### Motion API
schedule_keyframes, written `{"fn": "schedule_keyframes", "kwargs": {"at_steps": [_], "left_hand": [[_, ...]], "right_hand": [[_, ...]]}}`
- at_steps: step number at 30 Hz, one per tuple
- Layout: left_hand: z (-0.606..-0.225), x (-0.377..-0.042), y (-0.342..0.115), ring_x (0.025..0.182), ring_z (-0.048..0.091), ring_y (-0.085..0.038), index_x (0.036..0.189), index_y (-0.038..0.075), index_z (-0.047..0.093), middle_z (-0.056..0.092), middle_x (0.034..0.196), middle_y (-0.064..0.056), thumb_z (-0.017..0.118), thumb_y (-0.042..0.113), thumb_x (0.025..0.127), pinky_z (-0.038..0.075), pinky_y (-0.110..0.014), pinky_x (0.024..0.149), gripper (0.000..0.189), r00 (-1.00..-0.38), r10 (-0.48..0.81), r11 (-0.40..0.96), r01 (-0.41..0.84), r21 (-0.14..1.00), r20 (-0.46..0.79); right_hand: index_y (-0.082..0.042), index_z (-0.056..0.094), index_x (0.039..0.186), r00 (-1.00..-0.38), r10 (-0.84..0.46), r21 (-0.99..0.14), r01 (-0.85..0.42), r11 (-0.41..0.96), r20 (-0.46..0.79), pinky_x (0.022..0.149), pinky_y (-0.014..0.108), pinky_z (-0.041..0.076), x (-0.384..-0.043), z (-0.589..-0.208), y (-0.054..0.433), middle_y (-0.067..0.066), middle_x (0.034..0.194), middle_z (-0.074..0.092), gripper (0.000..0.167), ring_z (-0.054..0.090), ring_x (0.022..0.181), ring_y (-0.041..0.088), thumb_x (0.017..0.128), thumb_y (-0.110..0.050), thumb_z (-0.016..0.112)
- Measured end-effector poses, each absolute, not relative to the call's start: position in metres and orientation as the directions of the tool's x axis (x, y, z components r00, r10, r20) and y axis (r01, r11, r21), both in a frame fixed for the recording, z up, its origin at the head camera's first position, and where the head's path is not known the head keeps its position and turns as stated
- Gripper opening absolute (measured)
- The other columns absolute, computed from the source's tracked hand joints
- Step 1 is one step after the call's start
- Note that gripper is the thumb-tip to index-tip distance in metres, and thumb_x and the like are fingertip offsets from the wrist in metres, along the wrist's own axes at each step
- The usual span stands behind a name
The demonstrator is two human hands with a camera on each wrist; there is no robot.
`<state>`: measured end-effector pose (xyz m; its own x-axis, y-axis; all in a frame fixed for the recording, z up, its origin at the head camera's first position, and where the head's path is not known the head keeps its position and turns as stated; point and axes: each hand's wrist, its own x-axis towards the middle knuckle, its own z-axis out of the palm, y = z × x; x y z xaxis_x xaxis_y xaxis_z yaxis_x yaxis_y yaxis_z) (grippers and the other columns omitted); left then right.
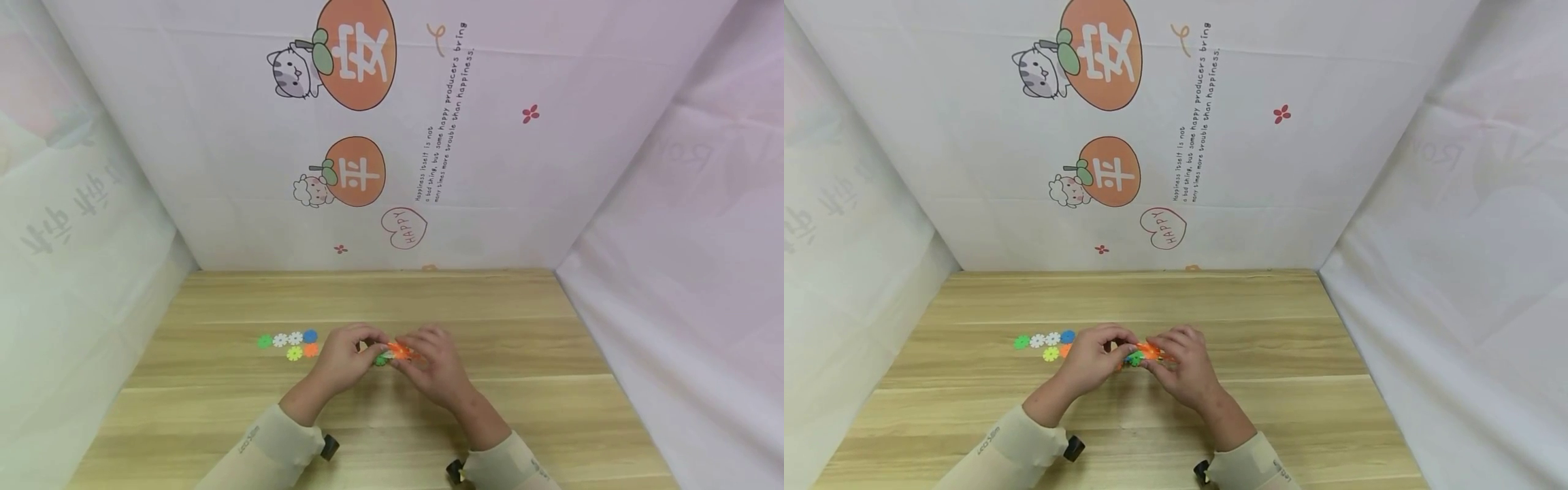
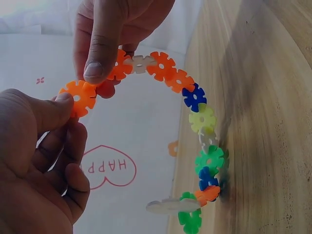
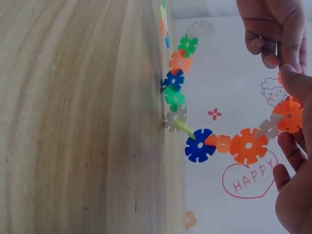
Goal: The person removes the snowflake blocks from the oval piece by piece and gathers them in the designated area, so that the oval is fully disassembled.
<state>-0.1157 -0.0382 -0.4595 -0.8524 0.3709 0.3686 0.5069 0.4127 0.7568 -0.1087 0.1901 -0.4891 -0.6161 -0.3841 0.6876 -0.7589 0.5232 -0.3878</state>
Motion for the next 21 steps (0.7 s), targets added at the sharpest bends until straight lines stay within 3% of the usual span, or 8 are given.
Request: {"fn": "schedule_keyframes", "kwargs": {"at_steps": [7, 15, 21], "left_hand": [[-0.459, -0.116, -0.039, 0.075, 0.059, -0.006, 0.095, 0.025, 0.077, 0.070, 0.095, 0.021, 0.076, 0.020, 0.097, 0.051, -0.028, 0.064, 0.006, -0.849, 0.358, 0.424, 0.518, 0.743, 0.387], [-0.454, -0.121, -0.058, 0.073, 0.059, -0.009, 0.099, 0.026, 0.077, 0.070, 0.094, 0.017, 0.075, 0.020, 0.098, 0.052, -0.028, 0.061, 0.006, -0.899, 0.257, 0.432, 0.436, 0.790, 0.355], [-0.453, -0.124, -0.072, 0.079, 0.063, -0.008, 0.099, 0.025, 0.077, 0.071, 0.094, 0.016, 0.076, 0.022, 0.097, 0.053, -0.028, 0.067, 0.004, -0.907, 0.219, 0.451, 0.421, 0.787, 0.360]], "right_hand": [[-0.007, 0.078, 0.112, -0.618, -0.373, -0.390, -0.755, 0.527, 0.692, 0.091, 0.045, 0.045, -0.109, -0.491, 0.190, -0.001, 0.106, 0.076, 0.039, 0.060, 0.100, 0.020, 0.078, -0.021, 0.092], [-0.011, 0.078, 0.115, -0.649, -0.338, -0.419, -0.725, 0.546, 0.682, 0.090, 0.046, 0.045, -0.110, -0.498, 0.201, -0.001, 0.107, 0.076, 0.033, 0.061, 0.101, 0.023, 0.085, -0.023, 0.087], [-0.012, 0.078, 0.115, -0.637, -0.332, -0.418, -0.735, 0.533, 0.696, 0.091, 0.046, 0.046, -0.111, -0.495, 0.203, -0.001, 0.107, 0.077, 0.033, 0.062, 0.099, 0.022, 0.086, -0.026, 0.086]]}}
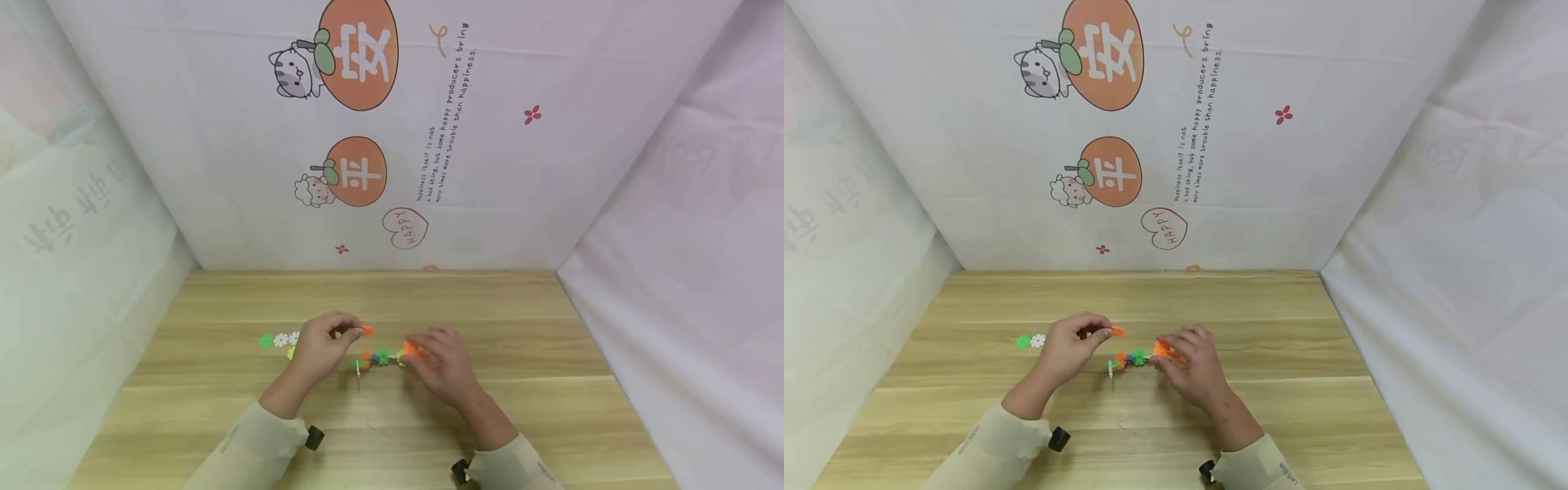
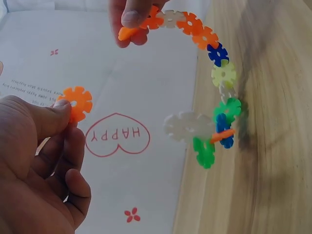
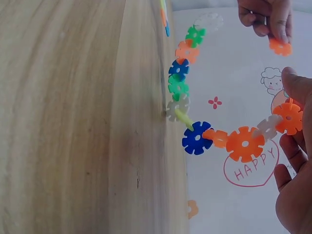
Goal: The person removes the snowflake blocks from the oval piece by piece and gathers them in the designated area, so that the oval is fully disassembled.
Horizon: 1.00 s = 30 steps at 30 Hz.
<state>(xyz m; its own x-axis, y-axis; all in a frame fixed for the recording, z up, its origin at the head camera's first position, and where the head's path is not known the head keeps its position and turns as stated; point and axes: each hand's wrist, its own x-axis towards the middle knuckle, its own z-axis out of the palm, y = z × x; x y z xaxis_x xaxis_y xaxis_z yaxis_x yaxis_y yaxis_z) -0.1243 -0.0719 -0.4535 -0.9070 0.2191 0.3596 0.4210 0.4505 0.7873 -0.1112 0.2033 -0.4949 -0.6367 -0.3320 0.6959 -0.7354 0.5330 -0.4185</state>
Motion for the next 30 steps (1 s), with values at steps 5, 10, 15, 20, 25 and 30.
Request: {"fn": "schedule_keyframes", "kwargs": {"at_steps": [5, 10, 15, 20, 25, 30], "left_hand": [[-0.460, -0.124, -0.081, 0.081, 0.064, -0.009, 0.100, 0.027, 0.077, 0.071, 0.095, 0.016, 0.075, 0.027, 0.097, 0.053, -0.028, 0.068, 0.003, -0.920, 0.201, 0.444, 0.391, 0.806, 0.336], [-0.463, -0.123, -0.093, 0.081, 0.063, -0.012, 0.100, 0.029, 0.078, 0.072, 0.095, 0.016, 0.076, 0.030, 0.097, 0.052, -0.029, 0.064, 0.004, -0.933, 0.190, 0.462, 0.359, 0.811, 0.305], [-0.469, -0.123, -0.108, 0.083, 0.065, -0.013, 0.101, 0.028, 0.079, 0.074, 0.097, 0.014, 0.077, 0.030, 0.096, 0.054, -0.029, 0.066, 0.006, -0.954, 0.158, 0.478, 0.301, 0.825, 0.256], [-0.478, -0.124, -0.126, 0.089, 0.066, -0.014, 0.103, 0.026, 0.079, 0.075, 0.099, 0.011, 0.077, 0.029, 0.096, 0.055, -0.031, 0.070, 0.008, -0.975, 0.118, 0.518, 0.222, 0.826, 0.188], [-0.486, -0.122, -0.145, 0.095, 0.067, -0.016, 0.106, 0.025, 0.079, 0.075, 0.101, 0.009, 0.077, 0.032, 0.096, 0.054, -0.031, 0.069, 0.012, -0.990, 0.065, 0.554, 0.138, 0.821, 0.122], [-0.491, -0.122, -0.164, 0.098, 0.068, -0.020, 0.106, 0.022, 0.079, 0.076, 0.104, 0.005, 0.076, 0.032, 0.097, 0.056, -0.033, 0.074, 0.014, -0.993, 0.050, 0.561, 0.118, 0.820, 0.108]], "right_hand": [[-0.011, 0.078, 0.114, -0.641, -0.333, -0.417, -0.731, 0.541, 0.692, 0.092, 0.046, 0.045, -0.110, -0.494, 0.203, -0.001, 0.107, 0.076, 0.033, 0.062, 0.101, 0.023, 0.086, -0.027, 0.086], [-0.012, 0.078, 0.114, -0.651, -0.332, -0.422, -0.722, 0.549, 0.682, 0.094, 0.047, 0.045, -0.109, -0.493, 0.204, -0.001, 0.107, 0.076, 0.034, 0.062, 0.102, 0.023, 0.084, -0.024, 0.088], [-0.012, 0.078, 0.114, -0.664, -0.330, -0.429, -0.711, 0.557, 0.671, 0.095, 0.048, 0.044, -0.109, -0.491, 0.204, -0.001, 0.106, 0.076, 0.035, 0.061, 0.103, 0.023, 0.082, -0.021, 0.089], [-0.011, 0.078, 0.113, -0.670, -0.327, -0.432, -0.705, 0.562, 0.667, 0.096, 0.049, 0.044, -0.109, -0.490, 0.204, 0.000, 0.105, 0.076, 0.036, 0.061, 0.102, 0.023, 0.080, -0.020, 0.090], [-0.011, 0.078, 0.113, -0.662, -0.325, -0.430, -0.711, 0.556, 0.675, 0.096, 0.049, 0.044, -0.109, -0.490, 0.204, 0.000, 0.103, 0.076, 0.038, 0.061, 0.101, 0.023, 0.078, -0.018, 0.091], [-0.011, 0.078, 0.113, -0.660, -0.325, -0.432, -0.714, 0.551, 0.677, 0.096, 0.048, 0.044, -0.110, -0.490, 0.203, -0.001, 0.104, 0.076, 0.038, 0.062, 0.101, 0.023, 0.078, -0.017, 0.092]]}}
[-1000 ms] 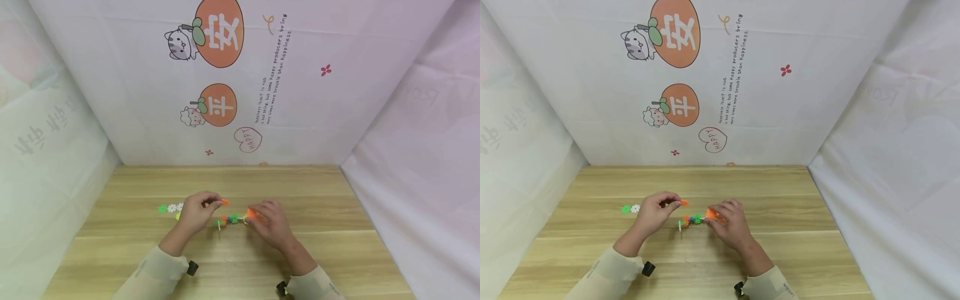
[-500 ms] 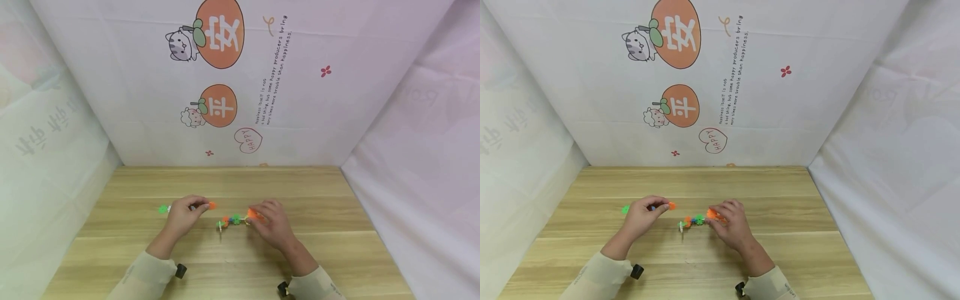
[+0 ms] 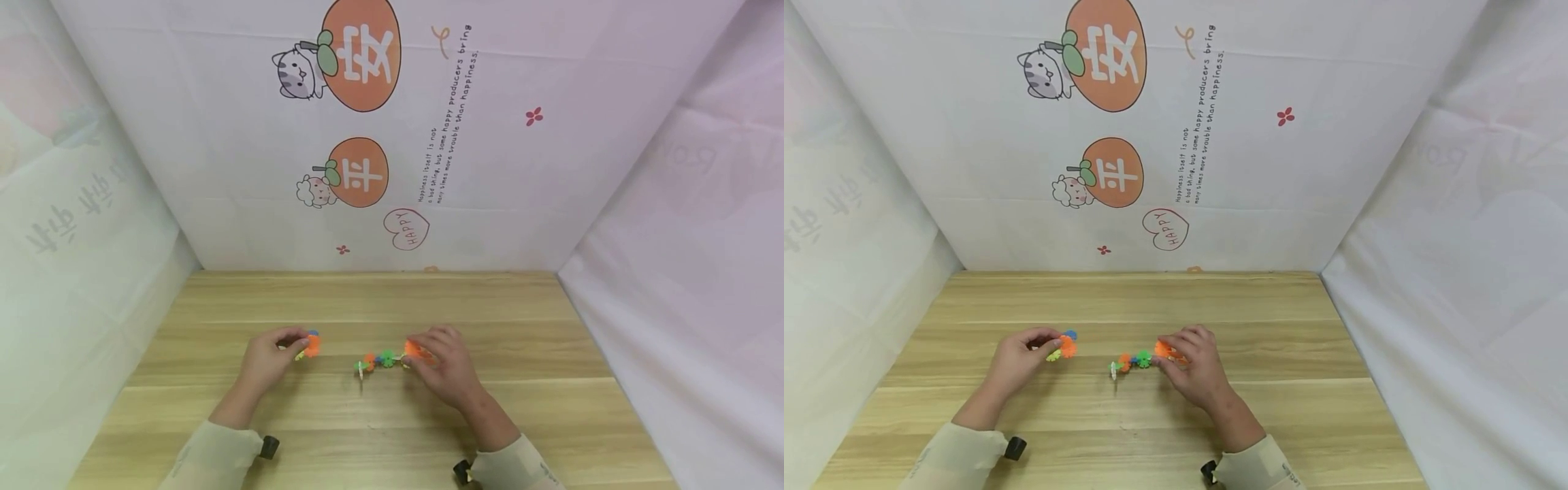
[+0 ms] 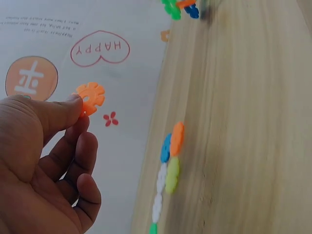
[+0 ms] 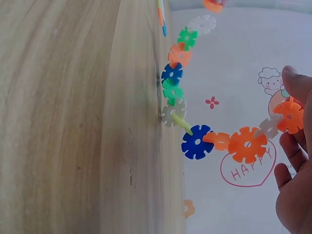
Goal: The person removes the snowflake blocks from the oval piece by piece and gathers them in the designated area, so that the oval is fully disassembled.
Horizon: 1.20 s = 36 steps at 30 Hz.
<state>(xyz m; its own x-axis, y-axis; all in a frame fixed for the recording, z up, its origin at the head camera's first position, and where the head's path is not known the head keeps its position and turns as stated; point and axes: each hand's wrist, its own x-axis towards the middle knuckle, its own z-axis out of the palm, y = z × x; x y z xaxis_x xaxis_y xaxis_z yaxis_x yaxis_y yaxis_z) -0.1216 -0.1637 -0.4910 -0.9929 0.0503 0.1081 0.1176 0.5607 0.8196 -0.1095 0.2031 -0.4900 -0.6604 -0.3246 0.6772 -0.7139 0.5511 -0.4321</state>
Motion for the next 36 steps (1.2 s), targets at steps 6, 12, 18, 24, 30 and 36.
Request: {"fn": "schedule_keyframes", "kwargs": {"at_steps": [6, 12, 18, 24, 30, 36], "left_hand": [[-0.498, -0.119, -0.181, 0.102, 0.069, -0.025, 0.108, 0.016, 0.078, 0.077, 0.108, -0.002, 0.075, 0.028, 0.098, 0.057, -0.044, 0.086, 0.016, -0.994, 0.013, 0.596, 0.095, 0.797, 0.109], [-0.506, -0.119, -0.197, 0.109, 0.068, -0.029, 0.114, 0.014, 0.077, 0.075, 0.116, -0.007, 0.072, 0.030, 0.099, 0.056, -0.049, 0.093, 0.022, -0.999, -0.033, 0.636, 0.011, 0.772, 0.041], [-0.513, -0.123, -0.208, 0.113, 0.067, -0.036, 0.112, 0.010, 0.077, 0.074, 0.118, -0.014, 0.071, 0.024, 0.099, 0.053, -0.055, 0.096, 0.020, -0.999, -0.044, 0.670, -0.013, 0.742, 0.023], [-0.520, -0.125, -0.214, 0.116, 0.065, -0.041, 0.112, 0.008, 0.077, 0.073, 0.119, -0.017, 0.068, 0.020, 0.101, 0.051, -0.058, 0.096, 0.018, -0.999, -0.052, 0.713, -0.045, 0.700, -0.012], [-0.522, -0.126, -0.218, 0.114, 0.065, -0.043, 0.112, 0.006, 0.077, 0.072, 0.120, -0.020, 0.067, 0.019, 0.101, 0.053, -0.059, 0.093, 0.020, -0.997, -0.068, 0.724, -0.064, 0.686, -0.021], [-0.525, -0.126, -0.220, 0.113, 0.066, -0.043, 0.111, 0.006, 0.078, 0.074, 0.116, -0.018, 0.067, 0.025, 0.101, 0.053, -0.058, 0.090, 0.024, -0.994, -0.088, 0.730, -0.104, 0.675, -0.058]], "right_hand": [[-0.012, 0.078, 0.113, -0.660, -0.322, -0.437, -0.715, 0.546, 0.678, 0.095, 0.048, 0.044, -0.109, -0.491, 0.203, -0.002, 0.105, 0.076, 0.037, 0.061, 0.101, 0.022, 0.078, -0.018, 0.091], [-0.011, 0.078, 0.113, -0.657, -0.326, -0.431, -0.717, 0.548, 0.679, 0.095, 0.047, 0.044, -0.109, -0.490, 0.203, -0.001, 0.105, 0.076, 0.037, 0.061, 0.100, 0.022, 0.079, -0.019, 0.091], [-0.009, 0.078, 0.111, -0.654, -0.325, -0.421, -0.716, 0.557, 0.683, 0.093, 0.046, 0.045, -0.111, -0.488, 0.204, -0.001, 0.103, 0.076, 0.035, 0.061, 0.098, 0.021, 0.081, -0.022, 0.090], [-0.011, 0.078, 0.112, -0.650, -0.325, -0.422, -0.721, 0.550, 0.687, 0.094, 0.047, 0.045, -0.112, -0.487, 0.204, -0.001, 0.104, 0.076, 0.035, 0.062, 0.099, 0.022, 0.081, -0.021, 0.090], [-0.011, 0.078, 0.112, -0.642, -0.323, -0.420, -0.727, 0.543, 0.695, 0.095, 0.047, 0.045, -0.112, -0.488, 0.204, -0.001, 0.103, 0.076, 0.037, 0.061, 0.098, 0.022, 0.078, -0.018, 0.091], [-0.011, 0.079, 0.113, -0.637, -0.327, -0.417, -0.733, 0.537, 0.698, 0.090, 0.046, 0.046, -0.112, -0.489, 0.204, -0.002, 0.101, 0.077, 0.040, 0.060, 0.095, 0.021, 0.075, -0.014, 0.093]]}}
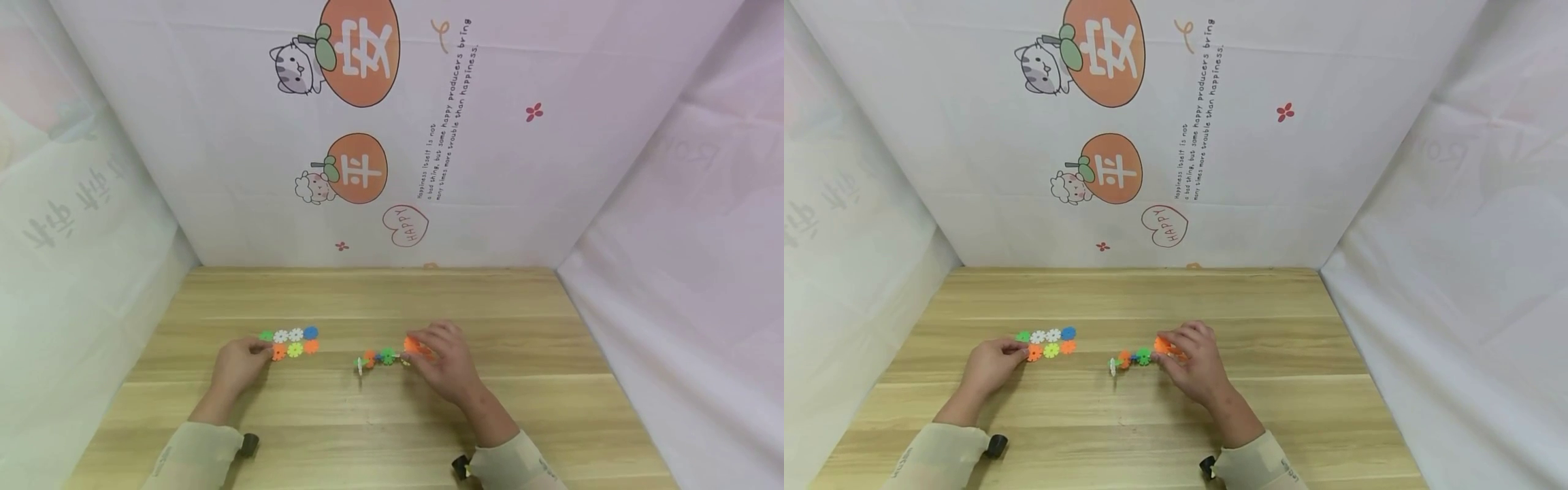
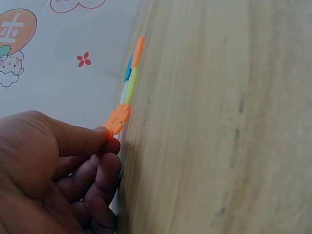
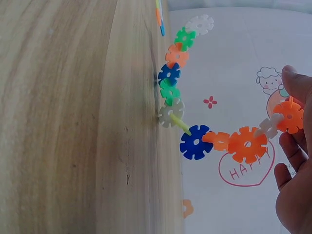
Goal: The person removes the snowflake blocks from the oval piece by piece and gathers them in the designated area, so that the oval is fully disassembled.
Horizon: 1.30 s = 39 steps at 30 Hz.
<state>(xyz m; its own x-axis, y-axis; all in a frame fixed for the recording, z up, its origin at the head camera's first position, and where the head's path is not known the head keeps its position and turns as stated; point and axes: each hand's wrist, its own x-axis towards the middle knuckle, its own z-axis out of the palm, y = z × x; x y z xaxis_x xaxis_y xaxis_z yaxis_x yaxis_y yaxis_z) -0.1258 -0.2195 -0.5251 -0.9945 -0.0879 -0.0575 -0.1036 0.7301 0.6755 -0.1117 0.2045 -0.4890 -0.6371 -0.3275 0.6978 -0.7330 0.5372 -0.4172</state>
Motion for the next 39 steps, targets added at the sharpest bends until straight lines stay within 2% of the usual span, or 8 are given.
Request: {"fn": "schedule_keyframes", "kwargs": {"at_steps": [13, 23, 29, 34, 39], "left_hand": [[-0.523, -0.130, -0.221, 0.106, 0.068, -0.040, 0.109, 0.002, 0.077, 0.075, 0.114, -0.019, 0.068, 0.029, 0.100, 0.055, -0.055, 0.086, 0.030, -0.992, -0.102, 0.730, -0.124, 0.672, -0.071], [-0.521, -0.127, -0.216, 0.110, 0.066, -0.041, 0.110, 0.007, 0.077, 0.074, 0.116, -0.018, 0.067, 0.032, 0.100, 0.053, -0.056, 0.090, 0.030, -0.991, -0.106, 0.710, -0.134, 0.691, -0.083], [-0.517, -0.128, -0.205, 0.104, 0.069, -0.034, 0.114, 0.006, 0.075, 0.075, 0.113, -0.015, 0.067, 0.031, 0.101, 0.057, -0.046, 0.082, 0.030, -0.995, -0.090, 0.691, -0.084, 0.718, -0.029], [-0.507, -0.130, -0.195, 0.101, 0.070, -0.032, 0.114, 0.006, 0.076, 0.076, 0.108, -0.010, 0.068, 0.031, 0.100, 0.057, -0.050, 0.085, 0.030, -0.998, -0.070, 0.672, -0.043, 0.739, 0.006], [-0.499, -0.133, -0.184, 0.100, 0.071, -0.029, 0.112, 0.008, 0.077, 0.077, 0.107, -0.008, 0.070, 0.029, 0.100, 0.058, -0.045, 0.083, 0.025, -0.998, -0.051, 0.644, -0.014, 0.765, 0.025]], "right_hand": [[-0.010, 0.079, 0.112, -0.600, -0.340, -0.381, -0.759, 0.528, 0.725, 0.089, 0.045, 0.047, -0.113, -0.488, 0.203, -0.001, 0.100, 0.077, 0.035, 0.061, 0.092, 0.020, 0.081, -0.022, 0.090], [-0.010, 0.079, 0.113, -0.603, -0.339, -0.383, -0.757, 0.529, 0.722, 0.089, 0.044, 0.046, -0.112, -0.488, 0.203, -0.002, 0.101, 0.077, 0.036, 0.058, 0.091, 0.019, 0.081, -0.022, 0.090], [-0.011, 0.079, 0.112, -0.612, -0.339, -0.389, -0.751, 0.534, 0.715, 0.089, 0.043, 0.046, -0.112, -0.488, 0.203, -0.002, 0.101, 0.077, 0.037, 0.058, 0.092, 0.019, 0.079, -0.021, 0.091], [-0.011, 0.079, 0.112, -0.626, -0.335, -0.401, -0.740, 0.539, 0.704, 0.091, 0.046, 0.046, -0.111, -0.488, 0.203, -0.001, 0.102, 0.077, 0.037, 0.060, 0.093, 0.020, 0.078, -0.019, 0.092], [-0.010, 0.079, 0.112, -0.627, -0.332, -0.400, -0.738, 0.544, 0.705, 0.092, 0.046, 0.046, -0.110, -0.486, 0.202, -0.001, 0.102, 0.077, 0.038, 0.061, 0.094, 0.020, 0.077, -0.019, 0.092]]}}
